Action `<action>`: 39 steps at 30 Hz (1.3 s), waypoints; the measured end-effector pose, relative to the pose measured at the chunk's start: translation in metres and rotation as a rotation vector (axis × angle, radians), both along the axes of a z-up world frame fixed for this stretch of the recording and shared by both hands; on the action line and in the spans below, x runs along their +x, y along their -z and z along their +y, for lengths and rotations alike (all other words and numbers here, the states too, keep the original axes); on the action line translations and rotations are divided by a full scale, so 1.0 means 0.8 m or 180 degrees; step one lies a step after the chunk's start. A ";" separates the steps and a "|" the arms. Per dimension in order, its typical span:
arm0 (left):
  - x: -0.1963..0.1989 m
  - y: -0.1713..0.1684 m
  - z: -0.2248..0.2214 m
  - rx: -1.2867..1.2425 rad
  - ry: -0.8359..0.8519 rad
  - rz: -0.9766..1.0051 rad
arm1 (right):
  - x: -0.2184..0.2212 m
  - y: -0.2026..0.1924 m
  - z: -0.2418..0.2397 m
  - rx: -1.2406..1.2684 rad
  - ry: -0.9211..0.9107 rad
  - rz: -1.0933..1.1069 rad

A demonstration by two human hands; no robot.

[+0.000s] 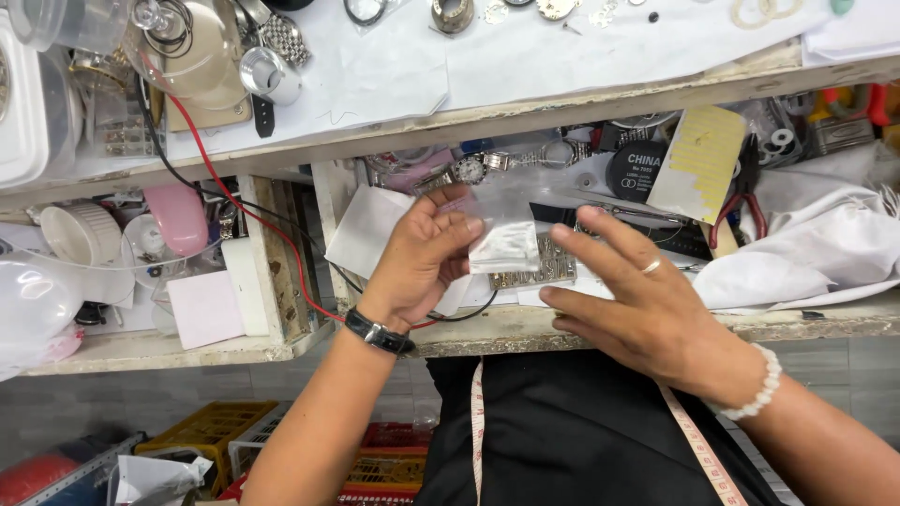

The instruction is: Repairing and testing various watches at a cluttered workbench, handling small internal components and using precision tools.

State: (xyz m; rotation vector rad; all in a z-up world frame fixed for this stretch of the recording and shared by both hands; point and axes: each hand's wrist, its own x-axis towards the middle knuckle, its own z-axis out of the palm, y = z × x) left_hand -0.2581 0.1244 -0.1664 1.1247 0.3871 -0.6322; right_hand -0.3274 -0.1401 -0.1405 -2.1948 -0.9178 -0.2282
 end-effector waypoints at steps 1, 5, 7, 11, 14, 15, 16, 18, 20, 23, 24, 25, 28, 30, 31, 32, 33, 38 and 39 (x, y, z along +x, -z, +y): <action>-0.003 0.001 -0.003 -0.0142 0.0029 0.0071 | 0.002 0.002 0.003 -0.0177 -0.0019 -0.0238; -0.015 -0.003 -0.014 -0.0494 0.0259 0.0138 | 0.014 0.003 0.014 -0.0150 -0.0020 -0.0580; -0.021 0.002 -0.013 -0.0180 0.0431 -0.0135 | 0.013 0.001 0.009 -0.0022 -0.0035 -0.0306; -0.036 -0.018 -0.008 0.1303 0.1103 -0.1270 | 0.002 -0.001 -0.003 0.0283 -0.0127 0.0419; -0.054 -0.034 -0.004 0.1533 0.1416 -0.2552 | -0.016 0.000 -0.008 0.0255 -0.0290 0.0621; -0.060 -0.036 -0.005 0.1532 0.1420 -0.2507 | -0.021 -0.001 -0.008 0.0264 -0.0297 0.0664; -0.065 -0.038 -0.006 0.1378 0.1534 -0.2674 | -0.026 -0.001 -0.009 0.0135 -0.0322 0.0742; -0.076 -0.036 -0.008 0.1215 0.1645 -0.2789 | -0.034 -0.003 -0.007 0.0012 -0.0358 0.0866; -0.085 -0.029 -0.010 0.1238 0.1563 -0.3048 | -0.035 -0.006 -0.004 0.0070 -0.0387 0.0940; -0.090 -0.023 -0.010 0.1178 0.1268 -0.2853 | -0.035 -0.001 -0.003 0.0203 -0.0366 0.1047; -0.093 -0.020 -0.009 0.1171 0.1277 -0.2842 | -0.034 -0.001 -0.002 0.0204 -0.0357 0.1060; -0.095 -0.018 -0.008 0.1277 0.1198 -0.2868 | -0.033 -0.001 -0.001 0.0246 -0.0360 0.1029; -0.090 -0.019 -0.011 0.1486 0.0876 -0.3052 | -0.035 0.004 -0.003 0.0463 -0.0169 0.1195; -0.083 -0.021 -0.019 0.1561 0.0630 -0.3207 | -0.038 0.001 -0.006 0.0621 0.0046 0.1394; -0.079 -0.022 -0.024 0.1767 0.0429 -0.3396 | -0.039 -0.003 -0.006 0.0846 0.0380 0.1515; -0.076 -0.024 -0.029 0.1973 0.0223 -0.3582 | -0.040 -0.007 -0.005 0.1070 0.0717 0.1634; -0.075 -0.022 -0.033 0.1978 0.0212 -0.3594 | -0.043 -0.002 -0.005 0.1069 0.0707 0.1620; -0.068 -0.025 -0.052 0.2038 0.0006 -0.3961 | -0.047 0.002 0.008 0.1871 0.1446 0.1327; -0.068 -0.025 -0.053 0.2017 0.0012 -0.3988 | -0.045 0.000 0.012 0.1872 0.1463 0.1299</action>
